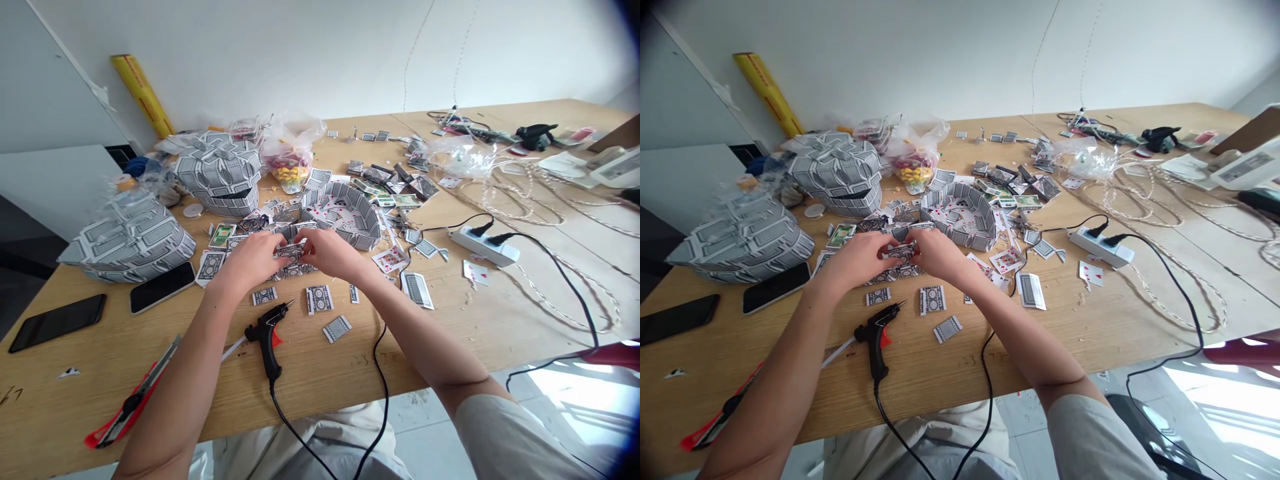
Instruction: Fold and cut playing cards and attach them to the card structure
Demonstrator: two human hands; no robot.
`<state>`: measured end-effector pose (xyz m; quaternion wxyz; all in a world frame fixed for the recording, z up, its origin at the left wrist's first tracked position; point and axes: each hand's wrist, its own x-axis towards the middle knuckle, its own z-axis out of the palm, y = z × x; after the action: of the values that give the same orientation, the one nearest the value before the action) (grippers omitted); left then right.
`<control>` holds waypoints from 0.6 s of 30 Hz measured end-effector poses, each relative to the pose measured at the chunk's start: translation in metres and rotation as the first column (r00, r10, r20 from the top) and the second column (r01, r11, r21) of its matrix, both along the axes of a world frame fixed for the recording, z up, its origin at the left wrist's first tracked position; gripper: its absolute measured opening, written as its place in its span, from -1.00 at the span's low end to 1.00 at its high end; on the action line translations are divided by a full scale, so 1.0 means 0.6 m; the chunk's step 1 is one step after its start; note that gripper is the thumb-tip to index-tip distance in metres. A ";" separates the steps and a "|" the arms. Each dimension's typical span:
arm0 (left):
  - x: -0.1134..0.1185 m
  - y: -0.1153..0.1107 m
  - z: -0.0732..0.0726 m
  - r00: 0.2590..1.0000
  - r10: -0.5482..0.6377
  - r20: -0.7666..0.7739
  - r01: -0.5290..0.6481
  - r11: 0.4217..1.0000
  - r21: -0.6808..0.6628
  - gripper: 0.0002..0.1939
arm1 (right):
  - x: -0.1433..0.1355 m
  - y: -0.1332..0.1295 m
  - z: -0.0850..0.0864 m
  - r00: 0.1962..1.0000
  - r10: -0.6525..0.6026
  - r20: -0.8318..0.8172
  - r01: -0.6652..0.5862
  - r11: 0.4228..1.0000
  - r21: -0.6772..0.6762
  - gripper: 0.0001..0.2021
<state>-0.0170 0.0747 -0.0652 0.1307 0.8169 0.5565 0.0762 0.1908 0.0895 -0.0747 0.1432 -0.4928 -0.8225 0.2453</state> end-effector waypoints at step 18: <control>0.001 -0.003 -0.001 0.999 -0.015 -0.029 0.015 1.000 -0.014 -0.72 | 0.003 -0.002 0.007 1.000 0.013 0.012 -0.013 1.000 -0.024 -0.66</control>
<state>-0.0162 0.0731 -0.0658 0.1286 0.8213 0.5526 0.0597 0.1924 0.0882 -0.0707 0.1307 -0.4905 -0.8235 0.2533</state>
